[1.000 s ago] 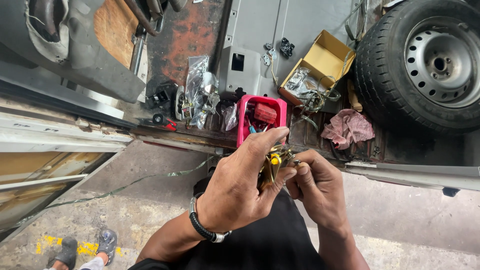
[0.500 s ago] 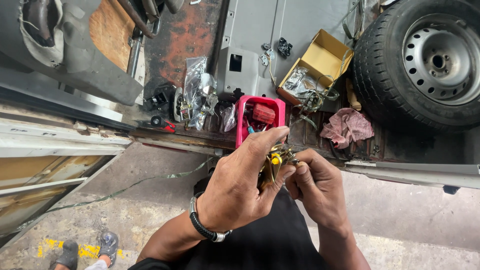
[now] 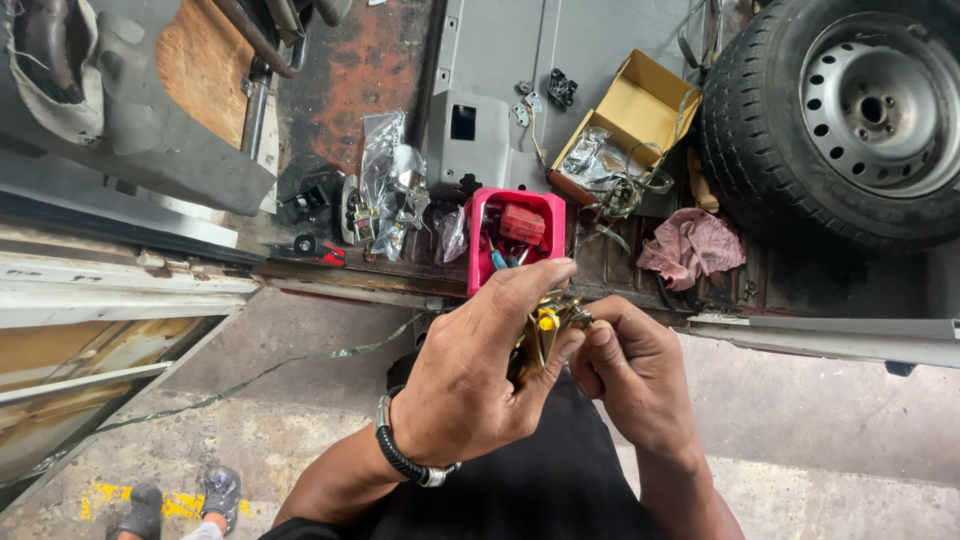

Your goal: Repairing or assembling a car door latch mechanism in a workshop setting.

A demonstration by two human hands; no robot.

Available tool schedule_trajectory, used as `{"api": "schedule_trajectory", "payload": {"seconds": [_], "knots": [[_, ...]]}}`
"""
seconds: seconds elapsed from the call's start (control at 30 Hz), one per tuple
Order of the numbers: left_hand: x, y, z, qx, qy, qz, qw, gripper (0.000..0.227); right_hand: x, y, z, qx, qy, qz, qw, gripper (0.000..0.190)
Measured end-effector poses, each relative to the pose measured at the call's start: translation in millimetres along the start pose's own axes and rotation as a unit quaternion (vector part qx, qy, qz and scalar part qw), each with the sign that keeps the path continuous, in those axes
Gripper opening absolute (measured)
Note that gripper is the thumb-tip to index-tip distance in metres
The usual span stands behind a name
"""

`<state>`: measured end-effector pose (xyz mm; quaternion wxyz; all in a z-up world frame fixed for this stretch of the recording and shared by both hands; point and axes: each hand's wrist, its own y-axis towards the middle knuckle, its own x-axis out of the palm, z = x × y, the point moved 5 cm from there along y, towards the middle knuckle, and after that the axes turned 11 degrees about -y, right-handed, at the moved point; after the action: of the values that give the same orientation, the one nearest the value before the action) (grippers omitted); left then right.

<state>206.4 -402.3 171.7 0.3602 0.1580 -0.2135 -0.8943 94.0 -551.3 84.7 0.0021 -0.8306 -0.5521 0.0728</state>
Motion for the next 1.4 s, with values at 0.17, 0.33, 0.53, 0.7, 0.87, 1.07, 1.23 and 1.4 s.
{"api": "schedule_trajectory", "payload": {"seconds": [0.17, 0.33, 0.53, 0.7, 0.87, 1.07, 1.23, 1.4], "knots": [[-3, 1, -1, -0.016, 0.001, -0.013, 1.0, 0.048, 0, -3, -4, -0.005, -0.045, 0.021, 0.999, 0.03], [-6, 2, 3, 0.017, 0.025, -0.051, 0.998, 0.043, 2, -7, -1, -0.002, -0.043, 0.002, 0.999, 0.032], [-4, 2, 2, 0.018, 0.047, -0.053, 0.997, 0.038, 10, -8, 9, -0.01, 0.047, -0.006, 0.999, 0.031], [-7, 3, -1, 0.011, 0.02, -0.08, 0.996, 0.037, 9, -10, 20, 0.03, 0.081, -0.032, 0.996, 0.029], [-4, 1, -3, -0.003, 0.022, -0.104, 0.994, 0.035, 6, -14, 28, 0.048, 0.073, -0.044, 0.995, 0.029], [4, -6, -6, 0.031, 0.034, -0.046, 0.998, 0.036, 16, -17, 29, 0.053, 0.167, -0.036, 0.984, 0.03], [1, -7, -11, 0.036, 0.012, -0.058, 0.998, 0.034, 24, -22, 32, 0.077, 0.253, -0.083, 0.961, 0.033], [3, -11, -13, 0.044, -0.028, -0.065, 0.997, 0.037, 24, -23, 38, 0.07, 0.272, -0.09, 0.955, 0.03]]}}
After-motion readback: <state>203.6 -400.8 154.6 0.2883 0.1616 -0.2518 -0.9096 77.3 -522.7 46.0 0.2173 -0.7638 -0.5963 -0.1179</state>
